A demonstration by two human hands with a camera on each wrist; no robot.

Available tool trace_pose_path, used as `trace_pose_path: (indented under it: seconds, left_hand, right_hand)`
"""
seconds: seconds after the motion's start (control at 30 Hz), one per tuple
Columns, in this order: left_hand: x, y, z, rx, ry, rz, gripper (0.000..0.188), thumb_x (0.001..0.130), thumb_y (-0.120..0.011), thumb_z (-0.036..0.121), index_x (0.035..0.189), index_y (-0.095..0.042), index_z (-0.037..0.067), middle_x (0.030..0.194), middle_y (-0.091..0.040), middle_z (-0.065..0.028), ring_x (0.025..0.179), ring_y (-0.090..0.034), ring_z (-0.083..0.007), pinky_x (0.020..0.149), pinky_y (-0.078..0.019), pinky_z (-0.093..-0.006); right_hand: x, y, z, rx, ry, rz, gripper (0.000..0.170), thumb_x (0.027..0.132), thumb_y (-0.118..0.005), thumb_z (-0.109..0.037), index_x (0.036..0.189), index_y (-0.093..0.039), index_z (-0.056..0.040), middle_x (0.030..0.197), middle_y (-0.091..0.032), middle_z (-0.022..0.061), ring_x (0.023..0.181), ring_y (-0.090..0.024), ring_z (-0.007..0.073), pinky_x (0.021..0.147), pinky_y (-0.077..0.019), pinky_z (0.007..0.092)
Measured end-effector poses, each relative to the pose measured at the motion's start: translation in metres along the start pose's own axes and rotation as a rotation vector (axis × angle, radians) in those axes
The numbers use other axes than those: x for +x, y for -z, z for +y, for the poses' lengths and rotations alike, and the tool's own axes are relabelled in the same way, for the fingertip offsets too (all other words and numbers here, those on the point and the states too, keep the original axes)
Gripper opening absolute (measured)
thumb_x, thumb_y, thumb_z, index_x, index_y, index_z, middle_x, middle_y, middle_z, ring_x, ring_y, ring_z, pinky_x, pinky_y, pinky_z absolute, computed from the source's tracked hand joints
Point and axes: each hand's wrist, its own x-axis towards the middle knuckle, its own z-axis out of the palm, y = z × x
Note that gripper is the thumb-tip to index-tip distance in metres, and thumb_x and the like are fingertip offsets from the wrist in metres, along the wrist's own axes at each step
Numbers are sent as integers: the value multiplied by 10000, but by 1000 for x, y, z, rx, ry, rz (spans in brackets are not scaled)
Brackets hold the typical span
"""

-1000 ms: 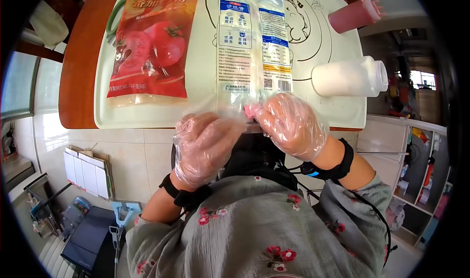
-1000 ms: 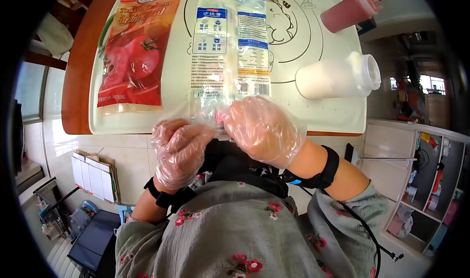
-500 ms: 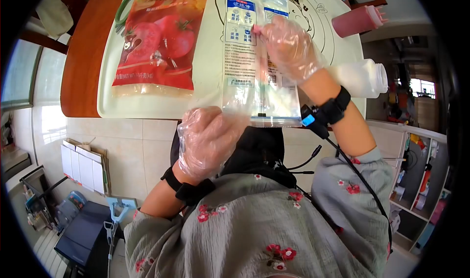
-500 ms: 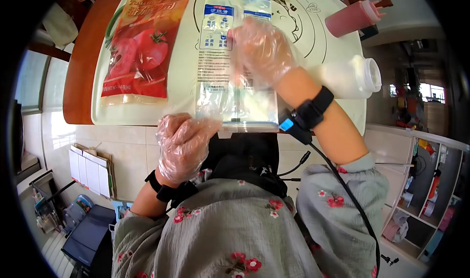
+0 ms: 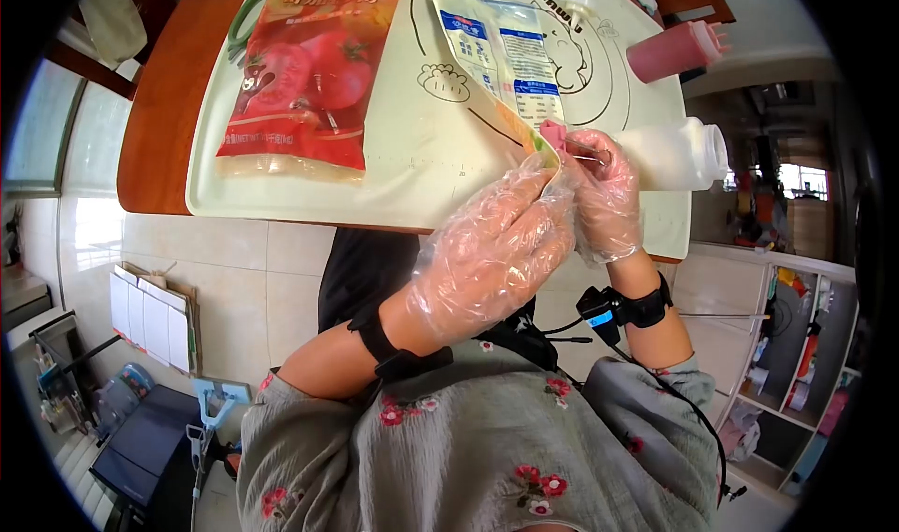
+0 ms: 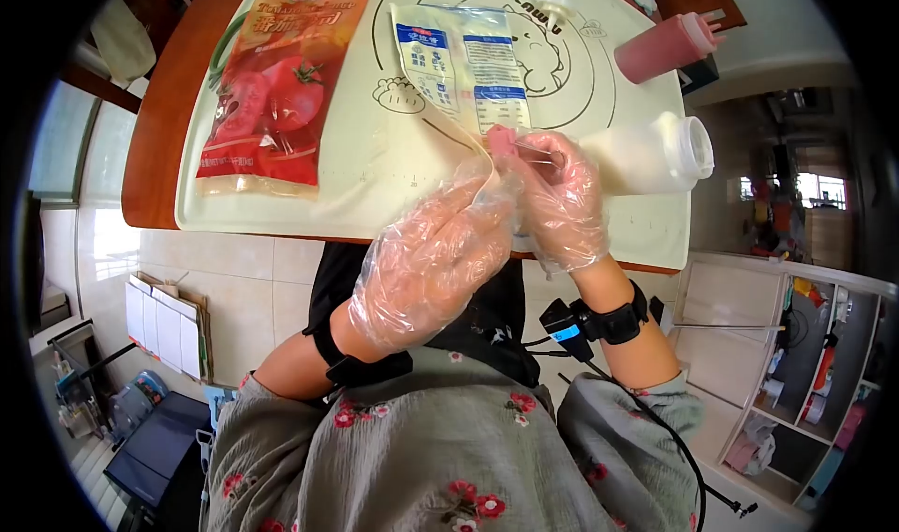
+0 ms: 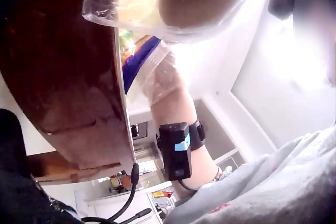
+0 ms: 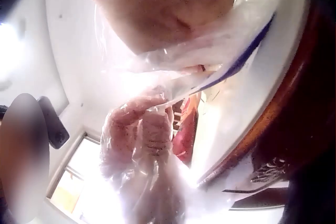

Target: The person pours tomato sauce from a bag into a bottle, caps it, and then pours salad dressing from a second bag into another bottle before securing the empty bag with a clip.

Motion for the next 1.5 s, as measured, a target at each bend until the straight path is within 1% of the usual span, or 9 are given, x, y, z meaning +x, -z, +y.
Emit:
trace_pose_path:
  seconds: [0.27, 0.37, 0.53, 0.63, 0.73, 0.83, 1.0, 1.33, 1.5]
  left_hand:
    - [-8, 13, -7, -25, 86, -6, 326, 744, -669, -19, 1063, -601, -13, 1200, -585, -186, 1115, -581, -390, 928, -496, -468]
    - [-26, 17, -14, 235, 248, 13, 321, 811, -614, 21, 1126, -584, -31, 1230, -553, -216, 1143, -565, -362, 993, -468, -434]
    - [-20, 33, -23, 401, 293, -142, 382, 811, -622, 63, 1156, -553, -83, 1241, -552, -248, 1183, -533, -386, 1037, -399, -512]
    - [-8, 31, -27, 480, 281, -185, 426, 796, -615, 70, 1186, -537, -82, 1245, -557, -249, 1193, -532, -381, 1030, -405, -513]
    - [-3, 29, -31, 570, 233, -227, 474, 786, -616, 80, 1225, -522, -74, 1252, -558, -250, 1199, -532, -378, 1028, -409, -503]
    - [-5, 32, -25, 592, 240, -263, 493, 788, -622, 91, 1244, -516, -65, 1256, -561, -249, 1192, -538, -379, 1026, -410, -495]
    - [-10, 49, 4, 541, 374, -418, 584, 772, -696, 130, 1290, -498, -51, 1271, -563, -226, 1192, -536, -371, 1017, -419, -468]
    - [-31, 61, 11, 438, 487, -285, 476, 765, -738, 40, 1211, -570, 48, 1091, -621, -150, 1053, -579, -351, 923, -457, -429]
    - [-33, 52, 9, 536, 362, -117, 610, 714, -774, 14, 1275, -540, 75, 1156, -578, -141, 1090, -548, -337, 951, -434, -425]
  right_hand:
    - [-2, 3, 18, -5, 29, 25, 149, 881, -680, -33, 997, -595, 7, 954, -649, 43, 873, -596, 92, 791, -502, 250]
    - [-6, -6, 11, -46, 39, 24, 138, 879, -681, -27, 980, -596, 15, 933, -646, 40, 855, -595, 89, 774, -503, 248]
    - [-7, -9, 7, -101, 76, -17, 108, 875, -686, -20, 918, -595, 19, 876, -640, 46, 821, -604, 87, 742, -511, 252]
    - [-8, -9, 5, -78, 112, -34, 120, 855, -703, -10, 910, -598, 11, 847, -640, 71, 777, -623, 125, 698, -504, 266]
    - [-11, 4, 13, -358, 350, -39, 158, 814, -726, 7, 914, -604, -3, 825, -638, 102, 733, -631, 202, 659, -492, 304]
    - [-19, 18, 4, -698, 580, -34, 179, 831, -688, 41, 965, -573, 16, 849, -608, 69, 772, -590, 154, 719, -490, 266]
    - [-38, 20, 12, -557, 500, 65, 185, 793, -717, 34, 938, -609, -6, 824, -622, 107, 722, -600, 236, 670, -482, 322]
    - [-51, 7, 16, -190, 322, 112, 158, 792, -732, 23, 907, -630, -11, 826, -629, 96, 716, -612, 233, 642, -470, 322]
    - [-43, 9, 20, -397, 503, 98, 200, 777, -735, 30, 931, -621, -30, 825, -616, 99, 695, -599, 257, 609, -463, 339]
